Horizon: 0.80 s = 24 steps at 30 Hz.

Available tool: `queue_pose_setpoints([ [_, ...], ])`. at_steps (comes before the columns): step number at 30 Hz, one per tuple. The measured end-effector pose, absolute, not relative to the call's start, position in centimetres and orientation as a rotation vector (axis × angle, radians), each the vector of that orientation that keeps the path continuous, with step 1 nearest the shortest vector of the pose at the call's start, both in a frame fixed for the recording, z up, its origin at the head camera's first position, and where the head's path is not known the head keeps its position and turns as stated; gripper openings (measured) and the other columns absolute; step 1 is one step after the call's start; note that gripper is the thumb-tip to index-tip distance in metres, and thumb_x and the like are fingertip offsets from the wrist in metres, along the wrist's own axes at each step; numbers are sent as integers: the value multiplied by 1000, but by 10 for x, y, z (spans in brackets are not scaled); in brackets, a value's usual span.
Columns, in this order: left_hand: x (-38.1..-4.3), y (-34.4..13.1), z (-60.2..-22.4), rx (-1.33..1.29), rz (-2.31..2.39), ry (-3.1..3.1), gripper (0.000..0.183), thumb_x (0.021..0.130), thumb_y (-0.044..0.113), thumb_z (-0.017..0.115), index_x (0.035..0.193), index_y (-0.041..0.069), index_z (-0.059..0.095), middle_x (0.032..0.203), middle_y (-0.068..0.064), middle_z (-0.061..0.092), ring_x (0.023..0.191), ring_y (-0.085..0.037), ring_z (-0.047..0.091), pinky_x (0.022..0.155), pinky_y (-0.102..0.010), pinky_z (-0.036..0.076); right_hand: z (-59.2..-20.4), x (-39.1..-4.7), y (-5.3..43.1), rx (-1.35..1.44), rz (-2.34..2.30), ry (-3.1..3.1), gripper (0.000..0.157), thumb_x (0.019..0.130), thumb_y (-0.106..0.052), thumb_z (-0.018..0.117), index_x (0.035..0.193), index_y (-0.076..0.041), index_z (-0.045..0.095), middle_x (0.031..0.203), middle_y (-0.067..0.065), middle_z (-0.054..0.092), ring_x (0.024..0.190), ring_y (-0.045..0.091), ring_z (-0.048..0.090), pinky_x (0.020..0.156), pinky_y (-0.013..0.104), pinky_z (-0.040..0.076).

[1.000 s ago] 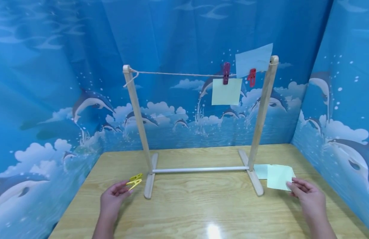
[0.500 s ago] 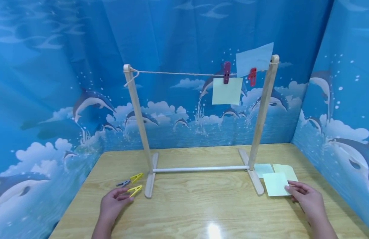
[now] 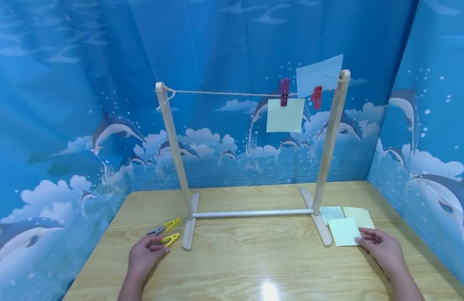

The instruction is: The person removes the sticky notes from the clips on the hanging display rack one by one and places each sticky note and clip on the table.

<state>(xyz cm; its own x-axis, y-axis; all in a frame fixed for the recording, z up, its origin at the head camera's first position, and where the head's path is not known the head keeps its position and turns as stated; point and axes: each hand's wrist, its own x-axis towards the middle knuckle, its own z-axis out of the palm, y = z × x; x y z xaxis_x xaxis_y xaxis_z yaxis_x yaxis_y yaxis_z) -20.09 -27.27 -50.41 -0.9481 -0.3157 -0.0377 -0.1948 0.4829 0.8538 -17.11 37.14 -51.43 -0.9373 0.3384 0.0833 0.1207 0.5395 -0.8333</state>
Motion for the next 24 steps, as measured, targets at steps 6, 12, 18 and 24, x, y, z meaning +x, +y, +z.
queue_pose_setpoints([
  [6,-199,-274,-506,421,-1536,-2579,46,69,3,85,109,-4,65,91,-10,72,78,-15,68,71,-23,54,-518,-169,373,-331,1246,-2594,56,86,-32,77,123,7,61,92,4,71,75,-7,58,64,10,47],
  [12,-196,-273,-509,418,-1593,-2547,49,68,1,85,111,-7,64,93,-11,72,80,-14,68,67,-17,54,-517,-168,374,-393,1227,-2594,57,88,-36,73,124,6,61,92,0,72,75,-13,54,64,8,44],
  [18,-192,-273,-509,440,-1643,-2488,55,68,5,87,116,-5,62,101,-13,70,82,-9,66,70,-16,53,-514,-165,374,-490,1335,-2556,63,88,-41,72,128,5,57,96,-8,70,76,-16,52,63,12,49],
  [24,-192,-270,-508,468,-1720,-2333,51,71,0,83,117,-3,63,103,-14,70,80,-4,66,72,-17,55,-513,-162,374,-556,1464,-2472,58,90,-41,70,126,3,60,88,-29,62,75,-8,58,62,17,52],
])
